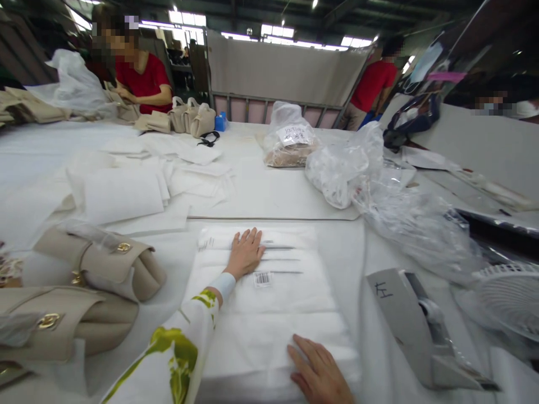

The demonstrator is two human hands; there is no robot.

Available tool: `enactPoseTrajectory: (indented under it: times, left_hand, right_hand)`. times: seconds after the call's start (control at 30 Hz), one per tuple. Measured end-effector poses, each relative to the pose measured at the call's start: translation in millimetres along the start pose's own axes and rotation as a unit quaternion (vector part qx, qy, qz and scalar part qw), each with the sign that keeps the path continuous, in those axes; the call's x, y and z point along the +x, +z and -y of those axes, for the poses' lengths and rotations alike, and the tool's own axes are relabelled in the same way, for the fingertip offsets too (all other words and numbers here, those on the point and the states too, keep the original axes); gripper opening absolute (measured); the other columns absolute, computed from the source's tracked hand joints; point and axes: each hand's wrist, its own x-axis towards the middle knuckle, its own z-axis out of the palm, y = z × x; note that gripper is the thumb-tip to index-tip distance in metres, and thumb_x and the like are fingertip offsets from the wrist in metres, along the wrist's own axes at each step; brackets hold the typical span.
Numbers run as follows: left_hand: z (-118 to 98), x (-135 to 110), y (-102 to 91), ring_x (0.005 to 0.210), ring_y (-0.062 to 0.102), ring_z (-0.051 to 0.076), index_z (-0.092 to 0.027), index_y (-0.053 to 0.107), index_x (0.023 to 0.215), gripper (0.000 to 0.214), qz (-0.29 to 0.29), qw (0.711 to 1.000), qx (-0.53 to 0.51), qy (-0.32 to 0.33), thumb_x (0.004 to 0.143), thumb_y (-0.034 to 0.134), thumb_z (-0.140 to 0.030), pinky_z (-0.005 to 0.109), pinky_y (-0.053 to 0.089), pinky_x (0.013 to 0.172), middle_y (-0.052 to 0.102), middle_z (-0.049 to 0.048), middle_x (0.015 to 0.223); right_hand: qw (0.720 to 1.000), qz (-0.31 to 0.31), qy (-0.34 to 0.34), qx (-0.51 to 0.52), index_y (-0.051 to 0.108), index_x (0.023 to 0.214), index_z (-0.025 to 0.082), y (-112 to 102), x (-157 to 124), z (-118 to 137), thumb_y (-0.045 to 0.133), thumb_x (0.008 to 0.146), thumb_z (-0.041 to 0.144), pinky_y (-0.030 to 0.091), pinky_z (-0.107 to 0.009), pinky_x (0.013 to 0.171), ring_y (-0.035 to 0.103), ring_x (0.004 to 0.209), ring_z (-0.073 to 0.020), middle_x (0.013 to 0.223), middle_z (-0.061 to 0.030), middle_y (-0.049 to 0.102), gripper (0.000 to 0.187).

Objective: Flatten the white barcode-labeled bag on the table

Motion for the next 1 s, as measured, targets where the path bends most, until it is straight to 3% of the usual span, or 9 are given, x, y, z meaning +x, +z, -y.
enactPoseTrajectory:
  times: [0.07,0.2,0.33,0.43,0.53,0.67,0.8,0.9,1.0]
  left_hand:
    - [0,1,-8.0,0.145,0.019,0.027,-0.021,0.029,0.146,0.057,0.012,1.000,-0.016,0.006,0.095,0.030,-0.046,0.054,0.008,0.120,0.023,0.0069,0.158]
    - [-7,-20,-42.8,0.145,0.019,0.022,-0.016,0.031,0.144,0.055,0.025,0.997,-0.063,0.033,0.095,0.035,-0.041,0.043,0.017,0.121,0.023,0.0094,0.158]
    - [-23,-95,-73.4,0.128,0.049,0.018,-0.022,0.042,0.139,0.057,0.088,0.985,-0.112,0.096,0.092,0.040,-0.056,0.031,0.037,0.111,0.050,0.0055,0.143]
    - [-30,-161,-75.4,0.123,0.053,0.027,-0.022,0.045,0.137,0.074,0.173,0.972,-0.118,0.107,0.078,0.060,-0.065,0.042,0.043,0.108,0.054,0.0091,0.139]
    - [-31,-202,-64.3,0.134,0.042,0.030,-0.023,0.041,0.140,0.075,0.210,0.972,-0.087,0.065,0.076,0.068,-0.053,0.052,0.031,0.115,0.045,0.0127,0.146]
    - [-31,-217,-48.6,0.144,0.020,0.037,-0.032,0.027,0.146,0.096,0.253,0.966,-0.047,0.031,0.066,0.078,-0.050,0.065,0.015,0.115,0.025,0.0173,0.156]
    - [-34,-218,-45.7,0.143,0.015,0.042,-0.034,0.030,0.144,0.086,0.255,0.965,-0.030,0.050,0.071,0.074,-0.043,0.069,0.015,0.112,0.024,0.0213,0.155]
    - [-35,-217,-51.3,0.143,0.018,0.042,-0.033,0.035,0.141,0.066,0.247,0.966,-0.038,0.064,0.081,0.062,-0.039,0.069,0.018,0.111,0.029,0.0221,0.153]
    - [-35,-216,-59.0,0.142,0.019,0.043,-0.033,0.044,0.136,0.048,0.255,0.963,-0.047,0.070,0.089,0.051,-0.038,0.070,0.020,0.110,0.030,0.0229,0.152]
  right_hand:
    - [1.000,0.005,0.021,0.005,0.058,0.119,0.015,-2,-1,1,0.045,0.090,0.009,0.056,-0.038,0.085,0.063,0.103,-0.0238,0.116,-0.0142,0.066,0.032]
    - [0.999,-0.009,-0.021,0.033,0.058,0.114,0.014,-5,8,2,0.038,0.083,-0.002,0.057,-0.035,0.084,0.064,0.097,-0.0222,0.109,-0.0109,0.068,0.041]
    - [0.998,-0.009,-0.008,0.069,0.060,0.093,0.015,-9,22,0,0.035,0.079,-0.008,0.056,-0.031,0.069,0.061,0.074,-0.0190,0.084,-0.0060,0.066,0.036]
    - [0.997,0.000,0.007,0.076,0.056,0.080,0.017,-11,30,-3,0.036,0.083,-0.005,0.049,-0.030,0.057,0.054,0.062,-0.0176,0.071,-0.0029,0.059,0.030]
    - [0.997,-0.002,-0.005,0.073,0.058,0.092,0.015,-16,35,-4,0.037,0.090,-0.001,0.048,-0.031,0.062,0.055,0.064,-0.0173,0.072,-0.0027,0.059,0.026]
    - [0.996,0.017,-0.039,0.078,0.050,0.120,0.014,-27,38,-2,0.055,0.090,0.013,0.050,-0.034,0.067,0.057,0.073,-0.0195,0.084,-0.0039,0.063,0.030]
    - [0.995,0.049,-0.032,0.087,0.053,0.113,0.020,-27,32,4,0.076,0.077,0.032,0.052,-0.038,0.078,0.059,0.087,-0.0237,0.102,-0.0070,0.063,0.044]
    - [0.995,0.039,-0.050,0.073,0.054,0.101,0.020,-22,29,4,0.060,0.086,0.015,0.052,-0.032,0.072,0.059,0.077,-0.0190,0.087,-0.0035,0.062,0.017]
    - [0.992,0.044,-0.078,0.092,0.053,0.109,0.016,-22,30,1,0.043,0.087,0.001,0.052,-0.030,0.069,0.060,0.073,-0.0172,0.082,-0.0037,0.062,0.028]
